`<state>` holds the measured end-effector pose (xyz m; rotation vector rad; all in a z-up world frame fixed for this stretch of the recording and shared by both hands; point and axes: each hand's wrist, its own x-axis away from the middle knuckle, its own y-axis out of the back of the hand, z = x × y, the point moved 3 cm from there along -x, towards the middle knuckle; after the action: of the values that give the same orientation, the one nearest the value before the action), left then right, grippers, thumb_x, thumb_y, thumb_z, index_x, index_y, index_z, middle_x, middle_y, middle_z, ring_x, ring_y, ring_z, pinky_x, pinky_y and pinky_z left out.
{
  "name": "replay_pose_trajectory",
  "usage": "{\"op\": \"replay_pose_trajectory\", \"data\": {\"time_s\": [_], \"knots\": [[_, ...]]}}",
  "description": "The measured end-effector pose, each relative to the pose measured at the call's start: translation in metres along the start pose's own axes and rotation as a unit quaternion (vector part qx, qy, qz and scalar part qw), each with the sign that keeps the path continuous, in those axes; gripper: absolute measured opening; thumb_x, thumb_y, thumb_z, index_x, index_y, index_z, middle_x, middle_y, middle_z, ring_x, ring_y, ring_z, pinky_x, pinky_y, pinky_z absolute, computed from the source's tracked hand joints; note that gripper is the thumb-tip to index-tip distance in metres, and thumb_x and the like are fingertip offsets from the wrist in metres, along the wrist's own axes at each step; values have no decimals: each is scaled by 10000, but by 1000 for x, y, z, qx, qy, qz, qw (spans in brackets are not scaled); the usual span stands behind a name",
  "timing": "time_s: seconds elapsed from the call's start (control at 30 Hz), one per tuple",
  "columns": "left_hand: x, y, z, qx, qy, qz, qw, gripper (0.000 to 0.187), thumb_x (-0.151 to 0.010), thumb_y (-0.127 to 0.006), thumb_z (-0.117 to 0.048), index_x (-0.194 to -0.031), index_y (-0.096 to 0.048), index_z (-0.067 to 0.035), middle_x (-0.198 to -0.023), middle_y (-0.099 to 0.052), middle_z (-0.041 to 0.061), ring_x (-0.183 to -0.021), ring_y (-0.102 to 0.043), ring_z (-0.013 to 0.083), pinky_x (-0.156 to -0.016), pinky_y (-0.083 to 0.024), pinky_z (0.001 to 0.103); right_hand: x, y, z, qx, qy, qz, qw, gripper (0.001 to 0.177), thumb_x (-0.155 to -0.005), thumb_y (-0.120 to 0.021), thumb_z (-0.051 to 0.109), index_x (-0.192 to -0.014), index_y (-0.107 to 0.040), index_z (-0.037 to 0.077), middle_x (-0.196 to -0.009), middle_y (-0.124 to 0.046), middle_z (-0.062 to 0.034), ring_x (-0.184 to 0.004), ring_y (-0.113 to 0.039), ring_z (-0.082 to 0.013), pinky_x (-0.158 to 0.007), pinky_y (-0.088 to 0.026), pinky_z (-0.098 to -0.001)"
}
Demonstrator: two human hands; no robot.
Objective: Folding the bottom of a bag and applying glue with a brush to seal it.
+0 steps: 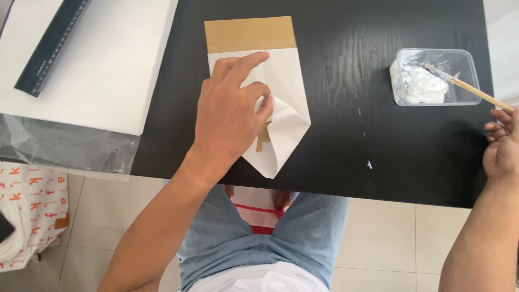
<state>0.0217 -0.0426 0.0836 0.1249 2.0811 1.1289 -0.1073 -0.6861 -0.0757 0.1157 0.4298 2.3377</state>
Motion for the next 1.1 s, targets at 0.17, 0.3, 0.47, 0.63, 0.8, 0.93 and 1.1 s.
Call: {"op": "replay_pose_trajectory", "data": {"time_s": [0.17,0.3,0.47,0.63,0.8,0.93,1.1], "knots": [[1,2,-1,0,-3,-3,1000,136,-868,-780,-101,-735,-752,-103,-1355,-638,41,-1122,-567,307,-629,-500,446,42,-18,48,10,-18,16,1000,396,-1099,-478,627,-1329,-554,313,-1179,-631,179,-796,-525,82,-683,-343,-78],[1,3,-2,-7,1,-8,1000,131,-856,-782,-100,-732,-742,-114,-1361,-632,31,-1125,-561,298,-628,-488,446,59,-25,67,24,-21,12,999,399,-1109,-502,634,-1347,-553,317,-1215,-623,147,-804,-520,70,-708,-415,-63],[1,5,-3,-20,-2,-7,1000,62,-852,-804,-133,-817,-763,-103,-1356,-631,44,-1127,-566,302,-630,-512,457,48,-7,36,-6,-52,36,998,424,-1066,-546,688,-1309,-555,340,-1191,-636,155,-751,-498,77,-674,-395,-55],[3,9,-3,-12,2,-12,1000,67,-841,-801,-161,-851,-772,-102,-1368,-618,23,-1105,-561,291,-601,-491,448,56,6,28,42,-30,78,996,446,-1156,-509,664,-1368,-553,274,-1235,-638,65,-782,-516,35,-703,-418,-78],[3,9,0,47,33,32,998,108,-838,-791,-200,-905,-796,-116,-1369,-617,24,-1146,-547,289,-641,-508,461,74,7,33,34,-13,147,988,329,-1228,-522,431,-1388,-572,148,-1208,-660,-94,-739,-555,-68,-626,-412,-169],[2,10,0,63,54,49,995,169,-854,-784,-217,-971,-801,-96,-1395,-612,39,-1181,-537,300,-710,-530,475,99,-2,58,71,5,162,984,330,-1278,-458,307,-1469,-520,46,-1228,-639,-158,-806,-567,-162,-671,-451,-246],[1,17,2,191,119,90,970,254,-809,-785,-272,-1015,-793,-123,-1402,-600,19,-1171,-560,231,-1006,-437,446,113,-5,74,106,18,169,980,296,-1286,-418,209,-1475,-520,4,-1222,-634,-201,-812,-577,-229,-688,-469,-310]]}}
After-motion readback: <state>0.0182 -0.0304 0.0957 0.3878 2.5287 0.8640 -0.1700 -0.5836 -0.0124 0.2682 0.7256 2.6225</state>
